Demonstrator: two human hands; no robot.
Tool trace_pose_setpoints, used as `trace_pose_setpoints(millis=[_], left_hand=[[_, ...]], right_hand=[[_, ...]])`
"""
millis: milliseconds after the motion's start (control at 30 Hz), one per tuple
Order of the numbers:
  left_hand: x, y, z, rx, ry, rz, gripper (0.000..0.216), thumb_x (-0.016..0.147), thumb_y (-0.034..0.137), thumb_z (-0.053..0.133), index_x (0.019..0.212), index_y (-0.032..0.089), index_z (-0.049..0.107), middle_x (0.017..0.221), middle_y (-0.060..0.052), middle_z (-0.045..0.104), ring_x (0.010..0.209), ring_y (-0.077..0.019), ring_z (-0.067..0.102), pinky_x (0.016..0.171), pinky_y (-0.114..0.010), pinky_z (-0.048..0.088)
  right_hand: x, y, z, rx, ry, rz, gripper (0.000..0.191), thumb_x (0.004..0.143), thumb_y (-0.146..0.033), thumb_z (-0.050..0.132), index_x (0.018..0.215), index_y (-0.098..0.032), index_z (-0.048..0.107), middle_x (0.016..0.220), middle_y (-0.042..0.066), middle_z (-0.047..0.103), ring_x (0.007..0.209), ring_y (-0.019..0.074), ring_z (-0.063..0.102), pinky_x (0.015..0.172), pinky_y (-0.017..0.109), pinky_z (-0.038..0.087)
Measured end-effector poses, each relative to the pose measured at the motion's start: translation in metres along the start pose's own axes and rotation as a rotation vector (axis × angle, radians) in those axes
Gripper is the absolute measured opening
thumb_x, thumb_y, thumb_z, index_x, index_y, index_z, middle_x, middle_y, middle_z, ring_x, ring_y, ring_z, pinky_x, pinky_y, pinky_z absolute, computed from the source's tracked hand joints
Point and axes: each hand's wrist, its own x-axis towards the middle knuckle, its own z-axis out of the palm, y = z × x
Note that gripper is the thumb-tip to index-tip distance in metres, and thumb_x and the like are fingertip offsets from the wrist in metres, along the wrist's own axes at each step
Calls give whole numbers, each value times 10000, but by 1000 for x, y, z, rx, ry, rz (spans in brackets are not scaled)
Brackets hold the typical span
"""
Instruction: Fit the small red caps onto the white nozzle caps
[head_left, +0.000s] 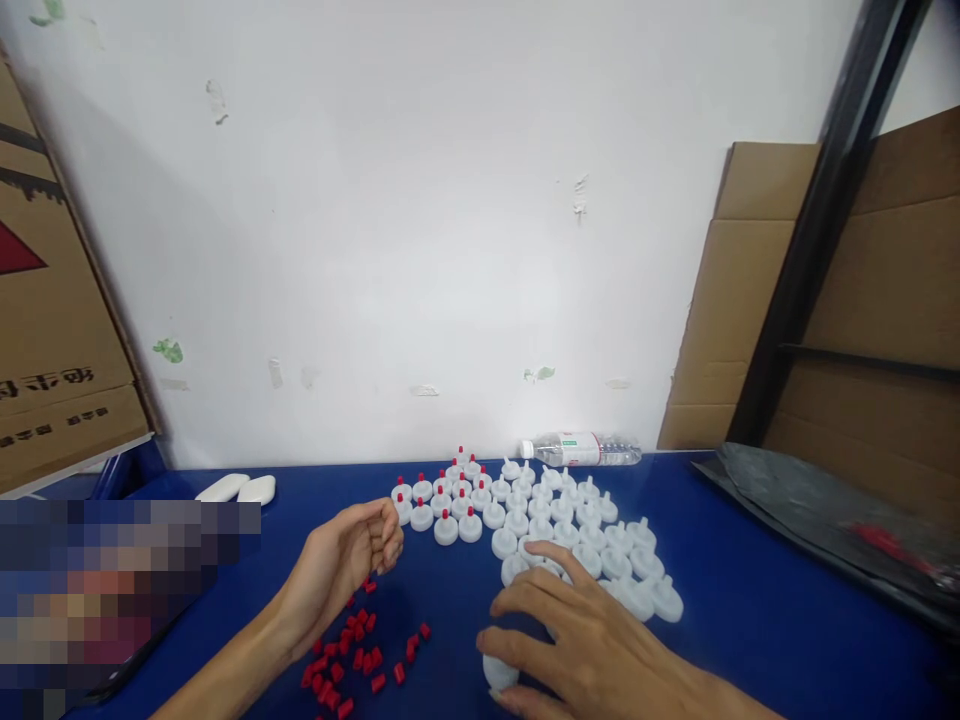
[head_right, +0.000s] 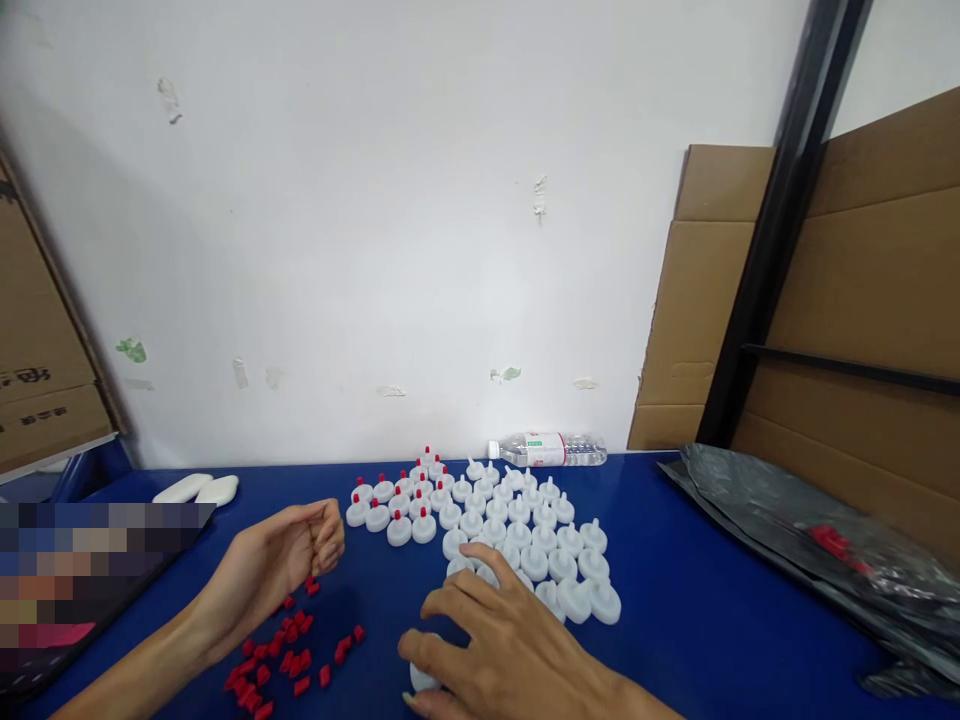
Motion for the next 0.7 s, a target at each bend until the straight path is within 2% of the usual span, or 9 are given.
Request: trace_pose_setpoints(millis=[133, 233, 300, 367, 467, 533, 700], left_hand=[[-3, 1, 1, -155, 5, -35, 341, 940, 385, 462, 650, 205, 474, 623, 13, 428, 603, -143, 375, 627, -296, 374], [-4, 1, 1, -131, 11, -12, 334, 936, 385, 467, 654, 205, 478, 632, 13, 432, 607, -143, 380, 627, -299, 382], [-4, 0, 2, -15, 57, 55, 323, 907, 396, 512, 648, 206, 473, 645, 15, 449, 609, -142, 390, 604, -292, 377], [-3, 0, 3, 196, 165, 154, 296, 876, 408, 575, 673, 203, 510, 674, 17, 493, 626, -143, 428, 592, -278, 378], [0, -1, 3, 448, 319, 269, 222, 819, 420, 651, 848, 204, 615, 780, -7, 634, 729, -177, 568, 646, -280, 442], [2, -3, 3, 485, 347, 307, 257, 789, 409, 657, 937, 200, 631, 863, -40, 704, 810, -211, 646, 714, -312, 499], [6, -10, -6, 584, 341, 328, 219, 811, 337, 582, 969, 196, 637, 971, -81, 759, 901, -253, 720, 862, -404, 556]], right_hand=[[0, 3, 4, -36, -53, -54, 233, 1027, -459, 554, 1072, -265, 675, 1123, 4, 710, 1046, 150, 656, 1205, 429, 286], [0, 4, 6, -33, -48, -6, 151, 1018, -370, 586, 1074, -257, 669, 1128, 4, 700, 1052, 153, 650, 1200, 431, 295], [0, 5, 6, -39, -27, 36, 92, 1011, -262, 584, 1053, -249, 665, 1128, 7, 694, 1046, 151, 644, 1191, 429, 306], [-1, 6, 5, -44, -13, 61, 98, 1006, -209, 572, 1030, -244, 661, 1137, 14, 689, 1058, 157, 636, 1180, 436, 317], [-1, 7, 3, -18, -35, 80, 96, 1018, -265, 567, 1058, -256, 654, 1162, 13, 681, 1094, 171, 631, 1181, 453, 316], [0, 6, 2, -1, -48, 84, 129, 1030, -317, 553, 1098, -265, 650, 1182, 11, 680, 1107, 174, 632, 1187, 454, 308], [1, 2, 5, -20, -20, 38, 182, 1040, -347, 534, 1163, -266, 641, 1166, 12, 695, 1089, 165, 646, 1192, 426, 300]])
